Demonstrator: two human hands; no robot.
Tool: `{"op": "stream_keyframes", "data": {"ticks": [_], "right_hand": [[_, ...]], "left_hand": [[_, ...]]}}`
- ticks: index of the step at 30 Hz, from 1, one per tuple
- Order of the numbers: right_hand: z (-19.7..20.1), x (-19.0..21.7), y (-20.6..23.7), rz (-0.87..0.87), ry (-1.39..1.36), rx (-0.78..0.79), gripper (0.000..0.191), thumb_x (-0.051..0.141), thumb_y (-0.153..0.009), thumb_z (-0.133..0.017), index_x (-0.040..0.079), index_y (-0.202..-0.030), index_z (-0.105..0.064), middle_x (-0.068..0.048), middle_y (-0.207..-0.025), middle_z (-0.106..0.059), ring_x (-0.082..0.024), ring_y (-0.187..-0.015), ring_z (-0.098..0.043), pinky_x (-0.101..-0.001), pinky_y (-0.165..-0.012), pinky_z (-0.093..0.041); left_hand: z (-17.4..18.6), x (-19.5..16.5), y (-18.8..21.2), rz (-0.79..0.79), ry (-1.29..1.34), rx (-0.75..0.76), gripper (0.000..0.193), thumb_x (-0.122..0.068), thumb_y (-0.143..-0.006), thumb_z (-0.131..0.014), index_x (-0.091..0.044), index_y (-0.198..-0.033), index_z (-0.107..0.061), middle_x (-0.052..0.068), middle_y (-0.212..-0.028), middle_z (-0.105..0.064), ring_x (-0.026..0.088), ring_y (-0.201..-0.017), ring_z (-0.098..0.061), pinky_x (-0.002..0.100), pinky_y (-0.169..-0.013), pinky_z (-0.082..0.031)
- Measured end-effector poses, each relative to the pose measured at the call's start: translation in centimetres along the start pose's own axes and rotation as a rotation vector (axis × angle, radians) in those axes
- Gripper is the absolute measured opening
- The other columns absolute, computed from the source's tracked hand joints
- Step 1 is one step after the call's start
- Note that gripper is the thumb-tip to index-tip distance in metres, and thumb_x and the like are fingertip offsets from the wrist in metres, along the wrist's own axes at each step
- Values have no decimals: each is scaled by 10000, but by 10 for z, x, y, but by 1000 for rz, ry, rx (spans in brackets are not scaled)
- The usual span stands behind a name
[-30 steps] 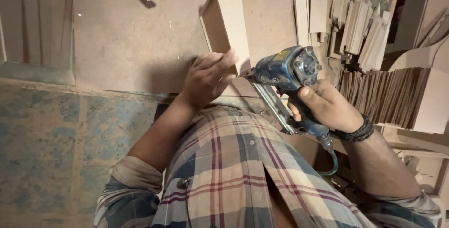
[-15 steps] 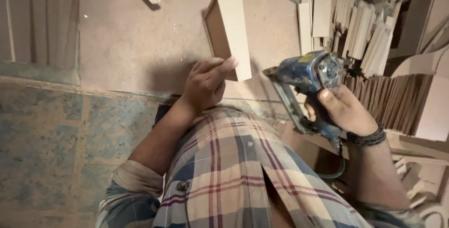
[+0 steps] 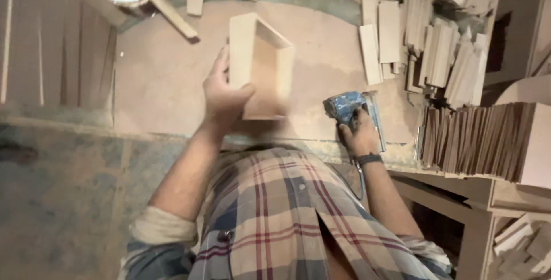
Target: The person assembles small wooden boxes by applying glue to the edges of wooden pieces and joining them with a pneumatic nail gun. The person repeatedly picks up pieces, aligns them, applies glue, and fastens them together, then places the completed boxes into a nearby drawer.
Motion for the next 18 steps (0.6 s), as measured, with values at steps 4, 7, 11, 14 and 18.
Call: {"op": "stream_keyframes", "data": {"ticks": [4,7,11,14,18], "right_hand": [[15,28,0,64,-501,-35,571,436,-976,-668,16,-1354,-590,-159,-1208,-714,-274,-1132,-661,-392,-1009,-522],[22,63,-1,150,-979,127,678,566,-1017,-533,21,-1420,-559,-98,-1324,-662,-193,-1234,-608,-332,-1071,-481],[42,95,1,226,-1301,166,782,614,-983,-552,35,-1502,-464,-70,-1391,-608,-171,-1271,-563,-313,-1076,-468],[48,108,-17,49,-1387,280,617,355,-1046,-687,-55,-1456,-476,-69,-1025,-508,-187,-980,-474,-332,-874,-436],[54,147,-38,-28,-1393,499,621,148,-843,-699,-27,-1412,-523,-135,-1196,-675,-228,-1046,-670,-359,-888,-564]], "left_hand": [[-15,9,1,253,640,136,875,-168,-718,-710,42,-1516,-421,184,-1407,-593,283,-1293,-604,403,-1110,-499],[-35,2,17,335,841,203,829,-215,-747,-704,53,-1496,-473,188,-1377,-624,281,-1267,-624,393,-1112,-501],[-43,-19,23,295,816,276,804,-218,-793,-685,85,-1502,-461,197,-1364,-630,295,-1257,-626,410,-1094,-498],[-25,-31,22,303,746,187,860,-200,-753,-687,53,-1528,-414,198,-1402,-592,292,-1284,-590,411,-1112,-472],[18,-65,40,62,931,272,758,-206,-891,-654,3,-1551,-348,139,-1559,-481,240,-1422,-487,379,-1203,-396]]}}
Point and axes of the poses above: each hand's wrist, its own y-axis away from the middle knuckle, its own z-axis out of the back of the hand, x = y × z, the point moved 6 cm from there along -y, towards the middle knuckle
